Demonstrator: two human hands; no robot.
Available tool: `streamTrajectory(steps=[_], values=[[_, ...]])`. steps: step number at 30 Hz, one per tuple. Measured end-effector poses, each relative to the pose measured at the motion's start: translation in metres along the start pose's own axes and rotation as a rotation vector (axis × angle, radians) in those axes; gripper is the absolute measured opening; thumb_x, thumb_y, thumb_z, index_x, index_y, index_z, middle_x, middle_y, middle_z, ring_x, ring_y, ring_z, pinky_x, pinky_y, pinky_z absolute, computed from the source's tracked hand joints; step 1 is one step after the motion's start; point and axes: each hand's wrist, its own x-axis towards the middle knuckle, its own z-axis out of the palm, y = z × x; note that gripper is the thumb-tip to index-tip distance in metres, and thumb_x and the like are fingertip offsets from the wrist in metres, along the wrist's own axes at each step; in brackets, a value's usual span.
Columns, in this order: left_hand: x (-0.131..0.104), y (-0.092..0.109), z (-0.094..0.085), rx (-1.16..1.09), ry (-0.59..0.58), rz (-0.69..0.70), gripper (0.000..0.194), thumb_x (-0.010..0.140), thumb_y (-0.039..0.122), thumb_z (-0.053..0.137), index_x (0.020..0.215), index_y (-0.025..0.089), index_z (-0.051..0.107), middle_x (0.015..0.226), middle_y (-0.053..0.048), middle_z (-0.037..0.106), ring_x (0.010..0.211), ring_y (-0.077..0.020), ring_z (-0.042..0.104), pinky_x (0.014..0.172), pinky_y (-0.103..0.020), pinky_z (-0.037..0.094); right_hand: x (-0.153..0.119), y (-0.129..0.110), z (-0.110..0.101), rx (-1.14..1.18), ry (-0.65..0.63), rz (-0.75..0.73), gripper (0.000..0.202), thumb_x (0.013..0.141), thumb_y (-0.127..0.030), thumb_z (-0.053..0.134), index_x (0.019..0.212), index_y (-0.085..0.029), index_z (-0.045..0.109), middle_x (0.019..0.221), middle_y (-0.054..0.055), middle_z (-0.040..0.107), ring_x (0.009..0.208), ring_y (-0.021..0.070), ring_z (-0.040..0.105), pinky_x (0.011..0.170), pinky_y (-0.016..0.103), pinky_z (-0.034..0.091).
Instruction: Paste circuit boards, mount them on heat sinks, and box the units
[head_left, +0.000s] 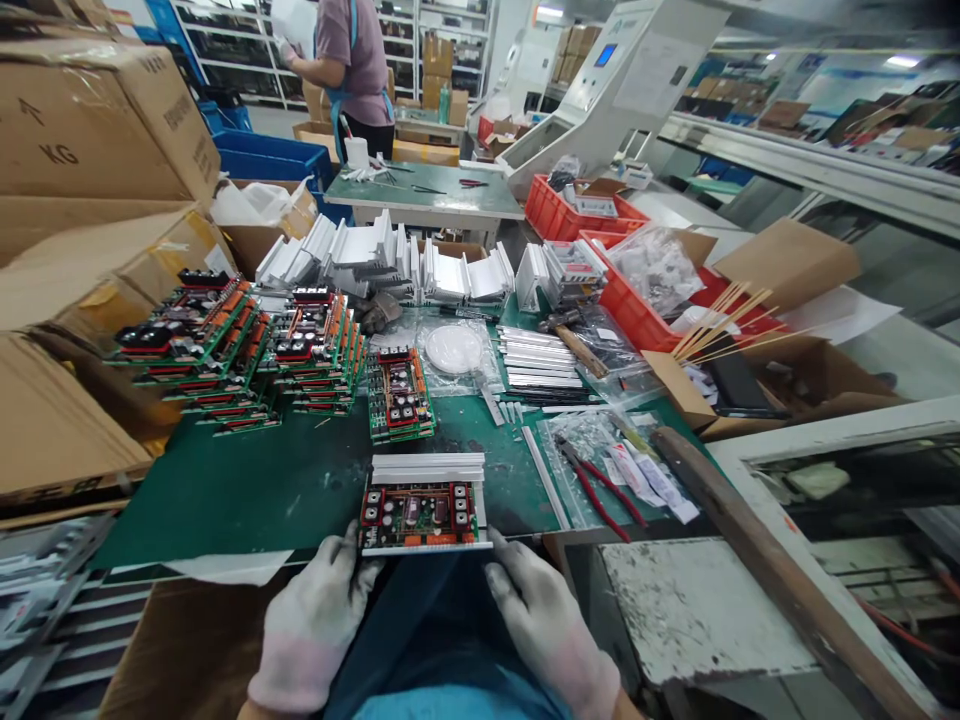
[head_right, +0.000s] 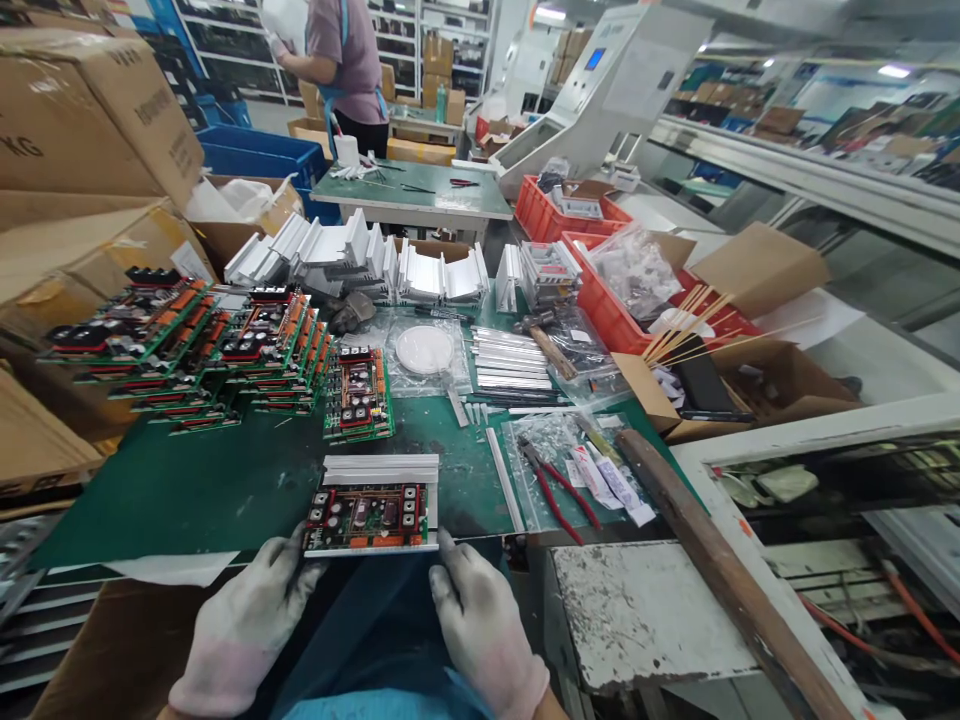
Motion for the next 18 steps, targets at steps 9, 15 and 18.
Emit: streamTrajectory(steps=[9, 15, 18], values=[[0.004, -0.002, -0.002, -0.037, 0.027, 0.038, 0.04, 0.094, 0.036, 0.042, 0.123, 0.02, 0.065, 0.097, -0.004, 0.071, 0.076, -0.0202, 0.072, 0.055, -0.027, 0.054, 0.002, 0.007, -0.008, 0.021, 0.029, 0.02, 0.046, 0.09, -0.03, 0.05, 0.133, -0.018, 0.06, 0.122, 0.01, 0.069, 0.115, 0.0251, 0.064, 0.099, 0.037, 0.049], [-0.002, -0.006, 0.006, -0.172, 0.145, 0.052, 0.04, 0.097, 0.039, 0.038, 0.11, 0.022, 0.072, 0.092, -0.003, 0.073, 0.072, -0.0165, 0.071, 0.055, -0.022, 0.052, -0.003, 0.015, 0.005, 0.034, 0.136, -0.1, 0.045, 0.089, -0.025, 0.053, 0.133, -0.023, 0.059, 0.121, 0.006, 0.07, 0.11, 0.0208, 0.067, 0.092, 0.031, 0.055], [-0.001, -0.009, 0.006, -0.181, 0.098, 0.029, 0.038, 0.095, 0.039, 0.041, 0.115, 0.025, 0.07, 0.091, -0.002, 0.073, 0.074, -0.0158, 0.071, 0.055, -0.022, 0.051, -0.004, 0.018, 0.008, -0.051, 0.336, -0.227, 0.034, 0.091, -0.028, 0.057, 0.124, -0.024, 0.064, 0.104, 0.005, 0.073, 0.091, 0.0181, 0.071, 0.079, 0.027, 0.058]])
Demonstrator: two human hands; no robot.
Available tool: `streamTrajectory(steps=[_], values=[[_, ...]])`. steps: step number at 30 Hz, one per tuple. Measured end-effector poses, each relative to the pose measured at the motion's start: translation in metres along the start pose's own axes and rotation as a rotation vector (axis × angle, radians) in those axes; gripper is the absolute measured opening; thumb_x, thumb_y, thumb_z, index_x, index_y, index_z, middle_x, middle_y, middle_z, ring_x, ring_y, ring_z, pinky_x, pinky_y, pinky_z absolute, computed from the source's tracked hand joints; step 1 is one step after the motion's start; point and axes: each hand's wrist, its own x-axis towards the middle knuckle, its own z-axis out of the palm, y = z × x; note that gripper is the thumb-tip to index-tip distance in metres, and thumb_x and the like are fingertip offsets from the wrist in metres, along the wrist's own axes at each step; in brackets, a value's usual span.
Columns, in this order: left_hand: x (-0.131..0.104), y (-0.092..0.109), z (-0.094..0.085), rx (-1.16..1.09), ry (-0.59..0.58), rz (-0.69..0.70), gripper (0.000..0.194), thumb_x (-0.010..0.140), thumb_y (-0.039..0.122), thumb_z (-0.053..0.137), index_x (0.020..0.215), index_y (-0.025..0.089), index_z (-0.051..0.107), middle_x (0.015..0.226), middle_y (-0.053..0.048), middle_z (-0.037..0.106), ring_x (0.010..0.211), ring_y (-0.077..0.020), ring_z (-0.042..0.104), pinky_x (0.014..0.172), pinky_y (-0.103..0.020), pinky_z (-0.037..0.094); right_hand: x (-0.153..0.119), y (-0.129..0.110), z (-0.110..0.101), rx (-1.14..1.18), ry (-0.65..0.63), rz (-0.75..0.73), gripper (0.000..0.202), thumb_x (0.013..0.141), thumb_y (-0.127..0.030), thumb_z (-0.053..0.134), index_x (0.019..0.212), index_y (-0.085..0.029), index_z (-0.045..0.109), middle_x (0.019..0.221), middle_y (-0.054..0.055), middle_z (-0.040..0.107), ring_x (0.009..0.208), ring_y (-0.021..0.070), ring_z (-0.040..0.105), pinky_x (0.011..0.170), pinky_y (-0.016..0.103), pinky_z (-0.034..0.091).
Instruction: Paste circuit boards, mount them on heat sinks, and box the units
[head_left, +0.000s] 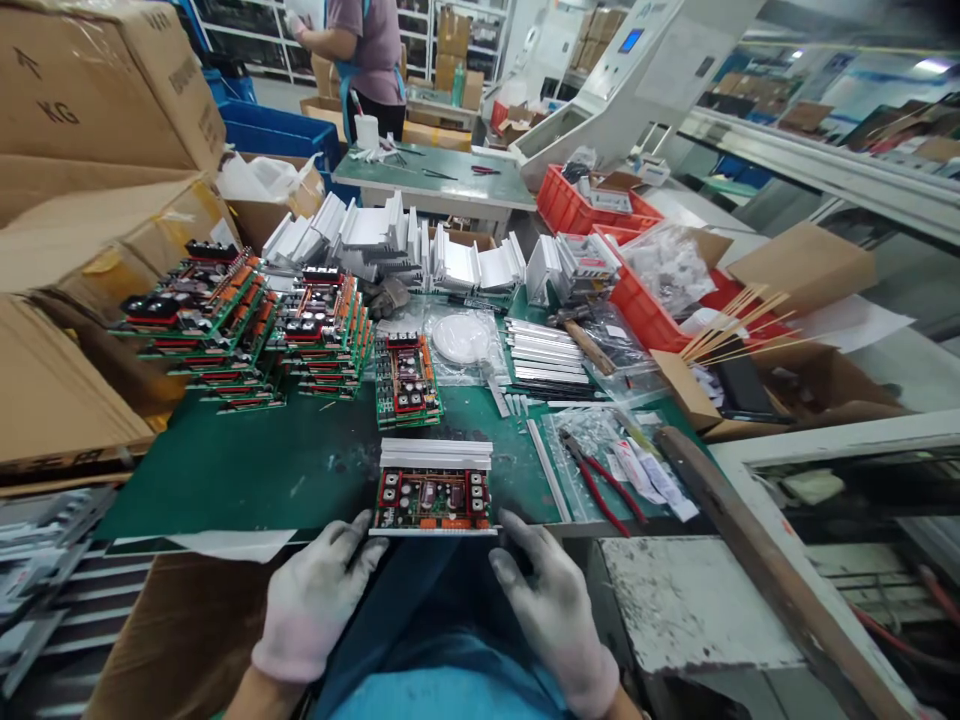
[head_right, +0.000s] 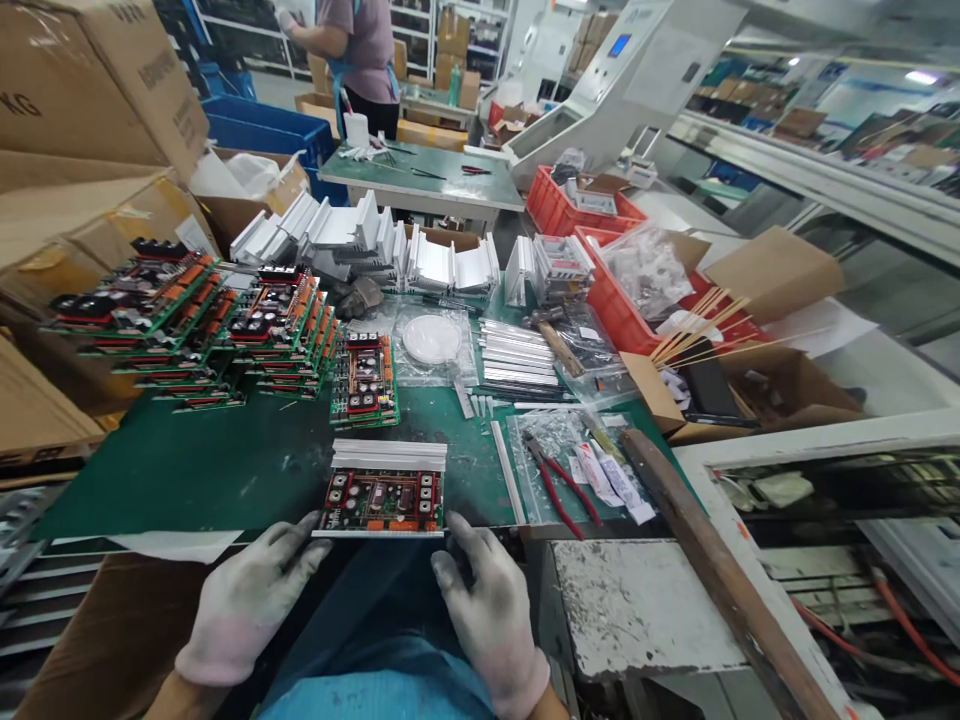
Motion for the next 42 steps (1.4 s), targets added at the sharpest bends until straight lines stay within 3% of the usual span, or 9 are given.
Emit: streamTrajectory(steps=[3, 7, 15, 20, 22, 26, 33, 37, 42], values=[[0.002, -0.003, -0.001, 0.006, -0.061, -0.033, 0.035, 0.093, 0.039, 0.046, 0.117, 0.027, 0.069, 0.091, 0.0, 0.072, 0.075, -0.0157, 0.071, 0.056, -0.022, 0.05, 0.003, 0.0, 0.002, -0.124, 0.203, -0.213, 0.019, 0.093, -0.033, 0.058, 0.107, -0.024, 0.069, 0.09, 0.004, 0.071, 0.078, 0.017, 0.07, 0.07, 0.027, 0.057], [0.003, -0.006, 0.003, 0.017, -0.054, -0.027, 0.035, 0.093, 0.038, 0.047, 0.117, 0.027, 0.069, 0.091, -0.001, 0.071, 0.072, -0.0158, 0.071, 0.054, -0.023, 0.05, 0.016, -0.008, 0.001, -0.233, 0.253, -0.353, 0.021, 0.098, -0.037, 0.054, 0.093, -0.022, 0.068, 0.085, 0.005, 0.069, 0.074, 0.0154, 0.067, 0.067, 0.026, 0.053], [0.001, -0.011, 0.012, 0.002, -0.001, 0.068, 0.044, 0.098, 0.039, 0.034, 0.116, 0.021, 0.069, 0.099, -0.006, 0.073, 0.072, -0.0173, 0.07, 0.054, -0.025, 0.05, 0.039, -0.015, -0.008, -0.562, -0.161, -0.389, 0.025, 0.099, -0.026, 0.046, 0.084, -0.022, 0.066, 0.078, 0.006, 0.069, 0.067, 0.0173, 0.063, 0.061, 0.028, 0.042], [0.002, -0.013, 0.012, -0.051, 0.022, 0.081, 0.043, 0.097, 0.04, 0.035, 0.115, 0.022, 0.07, 0.099, -0.006, 0.073, 0.076, -0.0169, 0.071, 0.056, -0.024, 0.051, 0.045, -0.005, -0.008, -0.466, -0.133, -0.517, 0.031, 0.098, -0.021, 0.038, 0.08, -0.021, 0.064, 0.068, 0.005, 0.066, 0.061, 0.0179, 0.061, 0.059, 0.028, 0.041], [0.001, -0.015, 0.009, -0.09, 0.034, 0.074, 0.04, 0.096, 0.04, 0.038, 0.111, 0.024, 0.071, 0.095, -0.004, 0.072, 0.076, -0.016, 0.071, 0.058, -0.023, 0.051, 0.049, -0.003, -0.018, -0.41, -0.058, -0.452, 0.03, 0.098, -0.024, 0.037, 0.086, -0.02, 0.065, 0.071, 0.005, 0.068, 0.064, 0.0176, 0.063, 0.062, 0.028, 0.044], [-0.001, -0.021, 0.002, -0.168, 0.072, 0.015, 0.035, 0.094, 0.046, 0.047, 0.111, 0.027, 0.071, 0.093, 0.0, 0.072, 0.078, -0.015, 0.07, 0.06, -0.021, 0.052, 0.066, 0.003, -0.049, -0.423, 0.145, -0.041, 0.025, 0.096, -0.027, 0.042, 0.101, -0.018, 0.065, 0.089, 0.008, 0.071, 0.077, 0.0196, 0.067, 0.069, 0.028, 0.047], [0.021, -0.031, -0.001, -0.214, 0.374, 0.2, 0.058, 0.082, 0.066, 0.058, 0.122, 0.025, 0.06, 0.119, -0.008, 0.064, 0.111, -0.0277, 0.063, 0.092, -0.038, 0.056, 0.096, 0.006, -0.059, -0.743, -0.163, 0.271, 0.025, 0.086, -0.039, 0.066, 0.103, -0.022, 0.073, 0.107, 0.015, 0.069, 0.089, 0.0274, 0.069, 0.065, 0.032, 0.046], [0.039, -0.029, 0.003, -0.191, 0.363, 0.43, 0.062, 0.075, 0.048, 0.074, 0.129, 0.028, 0.051, 0.139, -0.01, 0.052, 0.132, -0.0333, 0.047, 0.105, -0.05, 0.049, 0.112, 0.009, -0.054, -0.718, -0.215, 0.304, 0.017, 0.079, -0.041, 0.072, 0.08, -0.024, 0.075, 0.082, 0.009, 0.074, 0.076, 0.0236, 0.07, 0.058, 0.028, 0.042], [0.048, -0.031, 0.004, -0.199, 0.299, 0.495, 0.069, 0.067, 0.036, 0.081, 0.129, 0.029, 0.052, 0.145, -0.009, 0.047, 0.136, -0.0345, 0.043, 0.107, -0.051, 0.048, 0.123, 0.005, -0.053, -0.693, -0.225, 0.276, 0.014, 0.078, -0.029, 0.066, 0.069, -0.019, 0.071, 0.075, 0.012, 0.073, 0.075, 0.0253, 0.07, 0.06, 0.029, 0.041]])
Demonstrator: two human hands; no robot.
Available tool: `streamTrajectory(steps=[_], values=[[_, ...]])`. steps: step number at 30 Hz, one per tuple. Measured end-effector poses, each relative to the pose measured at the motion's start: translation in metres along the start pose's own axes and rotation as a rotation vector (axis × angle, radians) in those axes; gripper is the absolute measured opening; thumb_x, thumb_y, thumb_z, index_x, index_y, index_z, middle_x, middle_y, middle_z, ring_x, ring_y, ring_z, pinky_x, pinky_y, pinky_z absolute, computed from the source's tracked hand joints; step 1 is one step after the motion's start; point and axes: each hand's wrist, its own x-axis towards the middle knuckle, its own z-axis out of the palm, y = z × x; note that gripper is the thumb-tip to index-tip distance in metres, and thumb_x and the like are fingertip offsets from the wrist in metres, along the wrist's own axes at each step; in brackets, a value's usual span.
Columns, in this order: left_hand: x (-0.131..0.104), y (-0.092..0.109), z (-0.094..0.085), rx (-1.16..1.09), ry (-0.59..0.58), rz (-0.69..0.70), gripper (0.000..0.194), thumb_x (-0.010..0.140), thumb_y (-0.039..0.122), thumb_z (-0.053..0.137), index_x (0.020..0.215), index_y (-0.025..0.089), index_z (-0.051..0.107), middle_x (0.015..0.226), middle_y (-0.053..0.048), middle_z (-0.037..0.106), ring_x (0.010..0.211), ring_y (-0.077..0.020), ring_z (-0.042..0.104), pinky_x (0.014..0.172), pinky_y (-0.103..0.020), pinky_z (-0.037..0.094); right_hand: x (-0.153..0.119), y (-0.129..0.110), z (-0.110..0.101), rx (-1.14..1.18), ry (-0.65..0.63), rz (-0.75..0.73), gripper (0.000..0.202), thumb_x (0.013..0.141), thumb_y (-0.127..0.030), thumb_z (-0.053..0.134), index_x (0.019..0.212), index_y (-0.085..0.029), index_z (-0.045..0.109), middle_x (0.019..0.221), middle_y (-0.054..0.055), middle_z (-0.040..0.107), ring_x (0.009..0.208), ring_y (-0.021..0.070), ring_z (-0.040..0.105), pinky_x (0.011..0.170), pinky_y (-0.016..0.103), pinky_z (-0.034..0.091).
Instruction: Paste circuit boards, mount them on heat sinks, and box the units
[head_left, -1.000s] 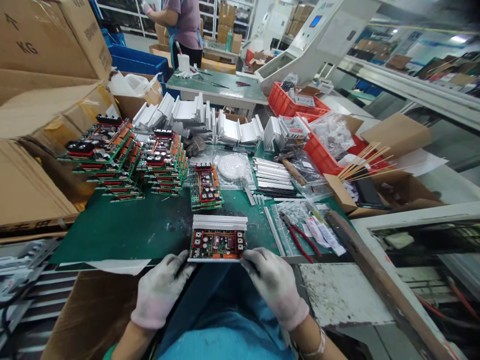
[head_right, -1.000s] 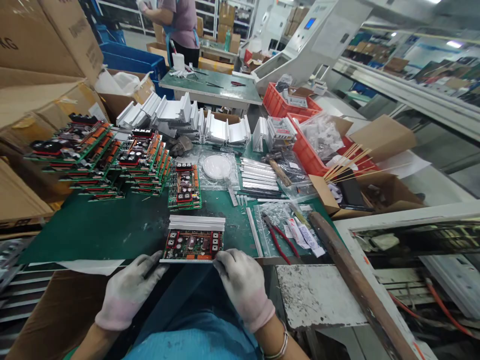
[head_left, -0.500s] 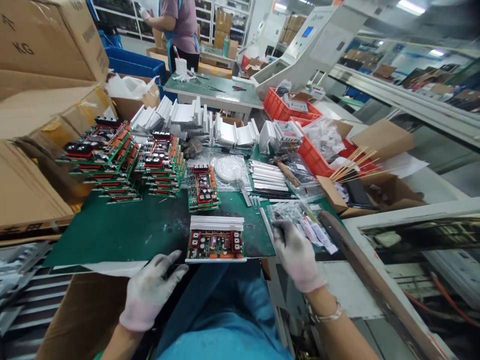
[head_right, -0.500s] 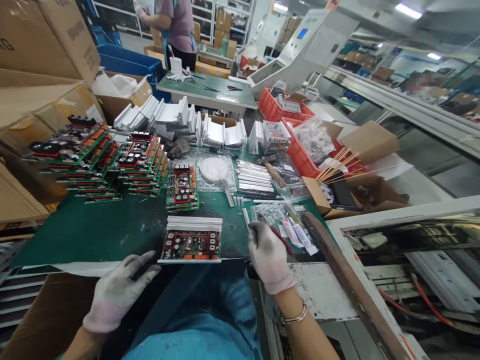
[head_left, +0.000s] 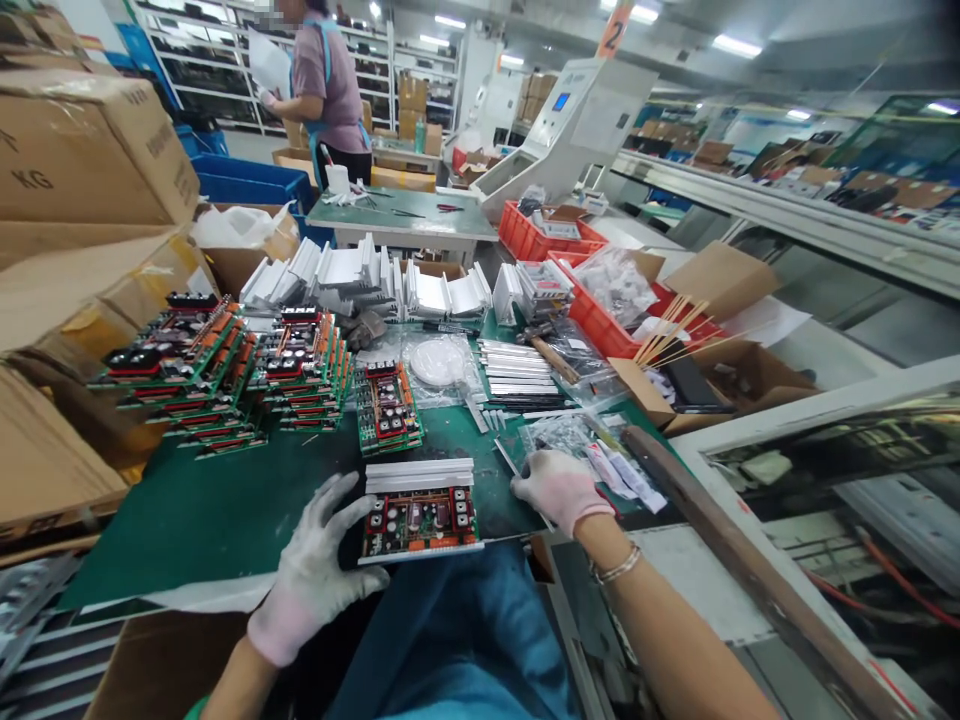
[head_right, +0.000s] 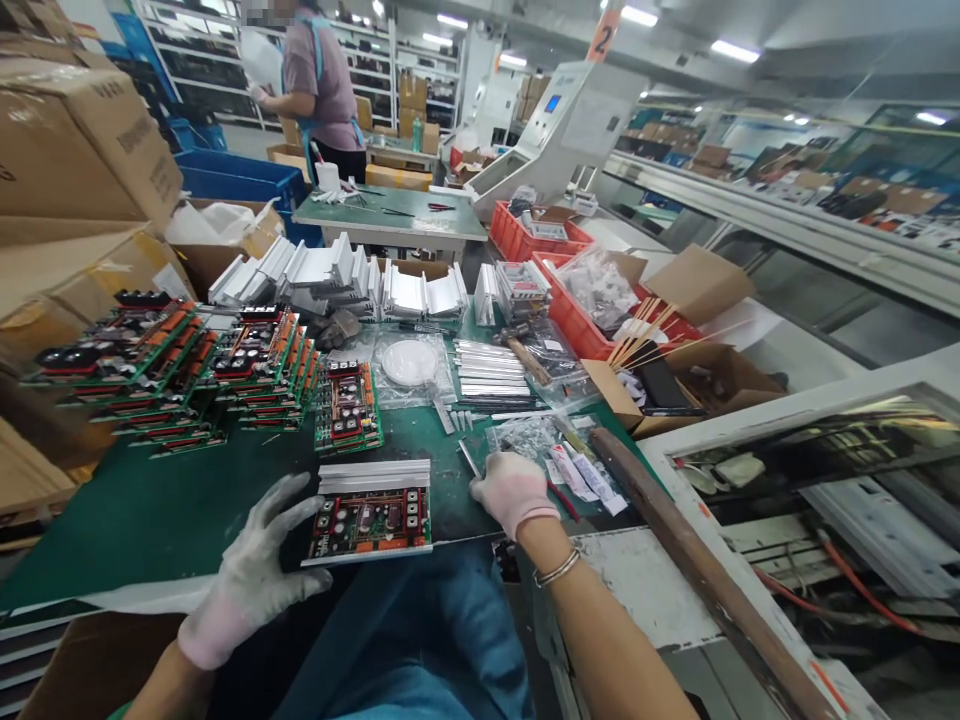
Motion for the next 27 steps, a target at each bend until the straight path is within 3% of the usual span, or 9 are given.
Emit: streamTrajectory(steps=[5, 9, 12, 16, 22, 27], values=[[0.0, -0.005, 0.001, 0.012, -0.034, 0.028, 0.071, 0.065, 0.033, 0.082, 0.13, 0.029, 0.053, 0.147, -0.01, 0.047, 0.136, -0.0358, 0.043, 0.105, -0.053, 0.049, -0.017, 0.0, -0.005, 0.066, 0.071, -0.018, 0.02, 0.086, -0.018, 0.048, 0.094, -0.017, 0.067, 0.076, 0.008, 0.072, 0.074, 0.0221, 0.07, 0.062, 0.028, 0.044], [0.001, -0.006, 0.006, 0.029, -0.017, 0.043, 0.072, 0.061, 0.029, 0.084, 0.127, 0.027, 0.054, 0.146, -0.013, 0.047, 0.136, -0.0369, 0.044, 0.102, -0.053, 0.052, -0.026, 0.011, -0.001, 0.241, 0.137, -0.297, 0.038, 0.088, -0.011, 0.042, 0.12, -0.017, 0.06, 0.099, 0.007, 0.07, 0.088, 0.018, 0.068, 0.076, 0.025, 0.049], [0.001, -0.007, 0.007, 0.025, -0.018, 0.027, 0.066, 0.064, 0.029, 0.081, 0.125, 0.027, 0.055, 0.147, -0.011, 0.049, 0.137, -0.035, 0.043, 0.102, -0.05, 0.052, -0.023, 0.022, 0.009, 0.234, 0.176, -0.491, 0.042, 0.096, -0.018, 0.04, 0.134, -0.023, 0.057, 0.105, 0.008, 0.066, 0.09, 0.0189, 0.066, 0.078, 0.028, 0.05], [-0.002, -0.009, 0.006, 0.044, -0.059, 0.019, 0.066, 0.064, 0.032, 0.081, 0.126, 0.028, 0.056, 0.144, -0.009, 0.053, 0.135, -0.0333, 0.046, 0.101, -0.047, 0.053, -0.012, 0.032, 0.024, 0.171, 0.208, -0.585, 0.038, 0.095, -0.019, 0.051, 0.129, -0.03, 0.064, 0.102, 0.007, 0.068, 0.09, 0.0192, 0.064, 0.08, 0.03, 0.048], [-0.009, -0.01, 0.009, 0.075, -0.077, -0.131, 0.053, 0.071, 0.037, 0.073, 0.121, 0.028, 0.062, 0.125, -0.004, 0.068, 0.115, -0.0287, 0.065, 0.092, -0.039, 0.059, -0.003, 0.03, 0.033, 0.148, 0.191, -0.65, 0.038, 0.092, -0.015, 0.054, 0.124, -0.031, 0.067, 0.098, 0.006, 0.068, 0.086, 0.0185, 0.06, 0.077, 0.031, 0.043], [-0.005, -0.007, 0.005, 0.034, -0.075, -0.14, 0.046, 0.073, 0.04, 0.07, 0.117, 0.027, 0.063, 0.114, -0.002, 0.073, 0.105, -0.0261, 0.069, 0.084, -0.034, 0.062, -0.001, 0.027, 0.034, 0.182, 0.18, -0.69, 0.037, 0.094, -0.016, 0.053, 0.126, -0.029, 0.066, 0.101, 0.007, 0.067, 0.09, 0.0201, 0.059, 0.08, 0.032, 0.044]])
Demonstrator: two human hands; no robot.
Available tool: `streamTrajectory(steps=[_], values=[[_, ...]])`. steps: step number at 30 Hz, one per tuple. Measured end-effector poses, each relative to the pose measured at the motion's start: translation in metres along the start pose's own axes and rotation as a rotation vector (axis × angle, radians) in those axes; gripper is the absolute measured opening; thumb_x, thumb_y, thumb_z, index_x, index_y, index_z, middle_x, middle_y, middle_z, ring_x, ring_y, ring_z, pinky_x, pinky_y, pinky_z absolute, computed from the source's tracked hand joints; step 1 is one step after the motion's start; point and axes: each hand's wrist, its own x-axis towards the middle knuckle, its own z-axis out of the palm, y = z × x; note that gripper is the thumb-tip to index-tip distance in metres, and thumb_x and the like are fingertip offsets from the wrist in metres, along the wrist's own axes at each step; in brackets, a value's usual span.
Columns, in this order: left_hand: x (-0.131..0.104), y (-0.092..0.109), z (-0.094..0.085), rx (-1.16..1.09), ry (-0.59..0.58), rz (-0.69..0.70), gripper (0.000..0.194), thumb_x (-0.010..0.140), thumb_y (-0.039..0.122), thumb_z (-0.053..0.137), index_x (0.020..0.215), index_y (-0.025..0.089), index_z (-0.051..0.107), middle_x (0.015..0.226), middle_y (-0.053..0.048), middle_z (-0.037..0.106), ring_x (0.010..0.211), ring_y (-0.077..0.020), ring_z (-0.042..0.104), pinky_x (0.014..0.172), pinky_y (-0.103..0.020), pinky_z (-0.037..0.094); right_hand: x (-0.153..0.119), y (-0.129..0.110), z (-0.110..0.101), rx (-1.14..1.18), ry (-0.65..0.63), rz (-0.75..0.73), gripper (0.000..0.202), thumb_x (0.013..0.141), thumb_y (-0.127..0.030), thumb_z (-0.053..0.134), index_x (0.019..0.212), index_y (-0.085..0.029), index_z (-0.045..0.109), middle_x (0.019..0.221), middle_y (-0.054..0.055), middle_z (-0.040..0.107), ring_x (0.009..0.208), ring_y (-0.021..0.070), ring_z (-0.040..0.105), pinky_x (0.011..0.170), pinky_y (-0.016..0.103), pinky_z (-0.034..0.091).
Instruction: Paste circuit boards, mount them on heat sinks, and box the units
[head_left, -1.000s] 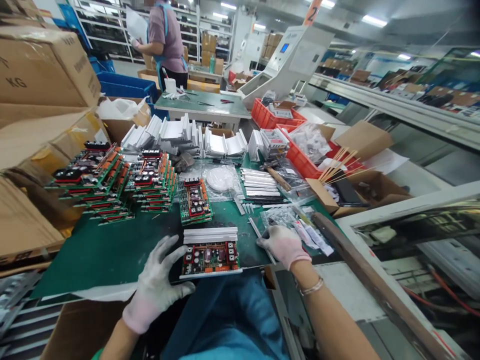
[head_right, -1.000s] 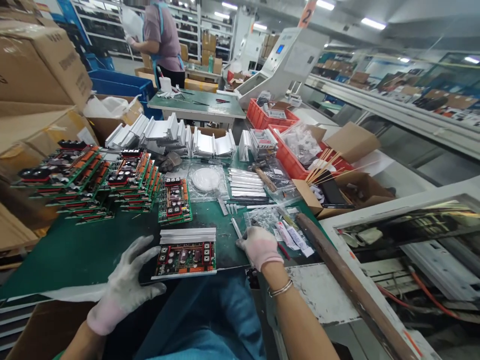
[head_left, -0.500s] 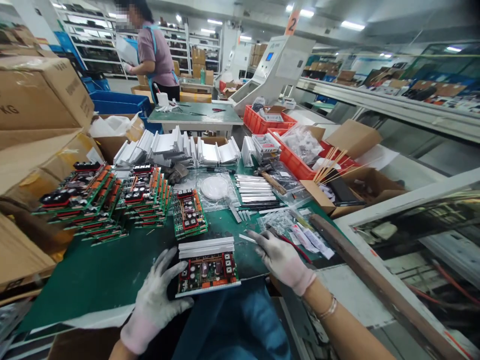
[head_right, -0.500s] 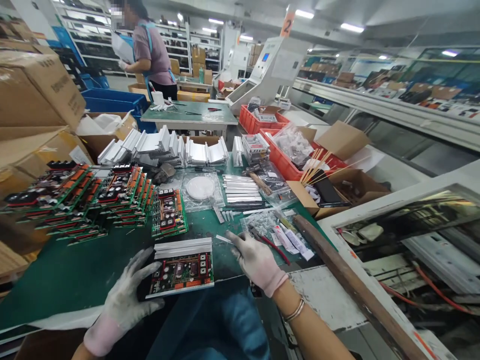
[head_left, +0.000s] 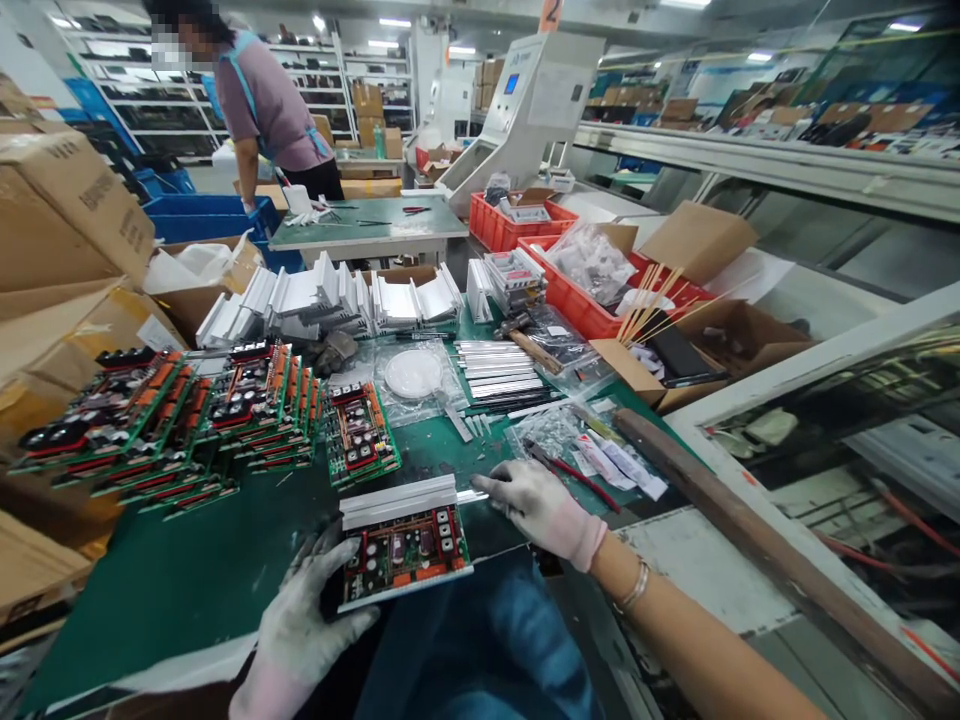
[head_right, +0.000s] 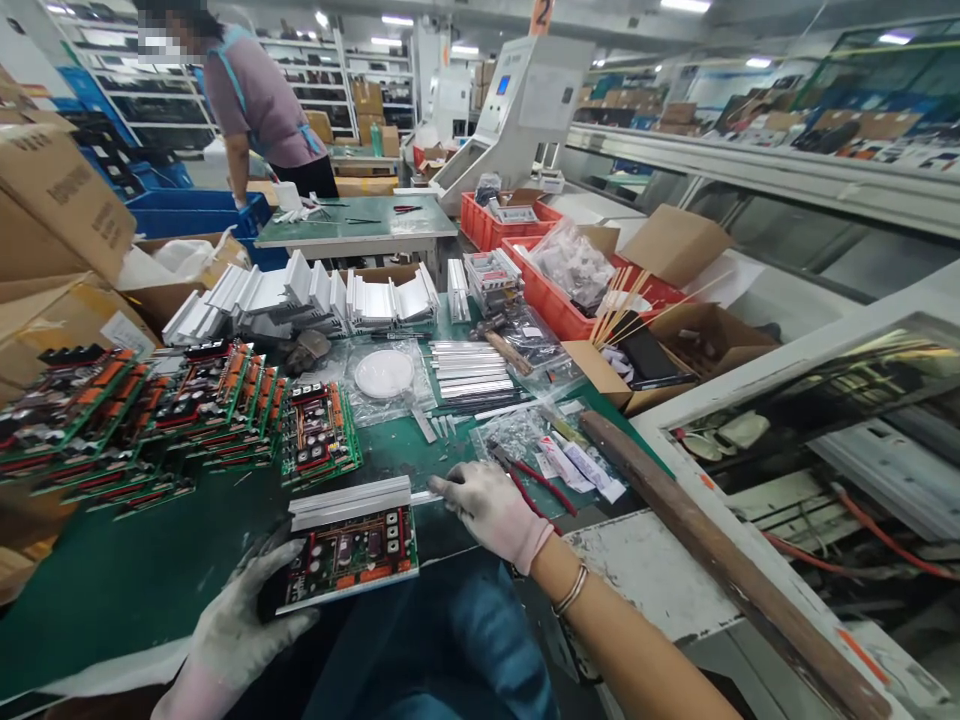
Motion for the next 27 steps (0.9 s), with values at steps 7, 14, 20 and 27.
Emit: streamTrajectory(steps=[7, 14, 20, 27], values=[[0.003, 0.001, -0.003, 0.046, 0.016, 0.059, 0.048, 0.074, 0.04, 0.071, 0.119, 0.026, 0.061, 0.12, -0.005, 0.07, 0.111, -0.0286, 0.067, 0.089, -0.039, 0.06, 0.002, -0.004, 0.0, 0.098, 0.002, 0.048, 0.033, 0.094, -0.017, 0.054, 0.124, -0.026, 0.066, 0.104, 0.007, 0.068, 0.094, 0.0207, 0.061, 0.083, 0.033, 0.046], [0.004, -0.001, 0.0, 0.042, 0.05, 0.115, 0.049, 0.078, 0.054, 0.068, 0.117, 0.025, 0.061, 0.115, -0.006, 0.072, 0.105, -0.029, 0.069, 0.084, -0.04, 0.062, 0.009, 0.0, 0.006, 0.299, 0.157, 0.018, 0.017, 0.083, -0.004, 0.063, 0.091, -0.019, 0.067, 0.09, 0.002, 0.073, 0.086, 0.0165, 0.066, 0.08, 0.029, 0.048], [0.004, -0.004, 0.001, 0.0, 0.07, 0.117, 0.054, 0.077, 0.061, 0.067, 0.117, 0.025, 0.064, 0.12, -0.009, 0.07, 0.107, -0.0309, 0.068, 0.086, -0.042, 0.062, 0.01, 0.002, 0.007, 0.303, 0.198, -0.048, 0.021, 0.079, 0.0, 0.062, 0.084, -0.02, 0.065, 0.086, 0.0, 0.074, 0.081, 0.0163, 0.068, 0.076, 0.029, 0.047], [0.008, 0.002, -0.002, 0.031, 0.073, 0.158, 0.052, 0.083, 0.064, 0.059, 0.116, 0.023, 0.062, 0.12, -0.012, 0.069, 0.106, -0.0327, 0.068, 0.084, -0.045, 0.062, 0.02, -0.008, 0.011, 0.278, 0.178, -0.1, 0.018, 0.08, -0.004, 0.066, 0.085, -0.021, 0.067, 0.09, 0.0, 0.076, 0.085, 0.0172, 0.07, 0.079, 0.03, 0.048]])
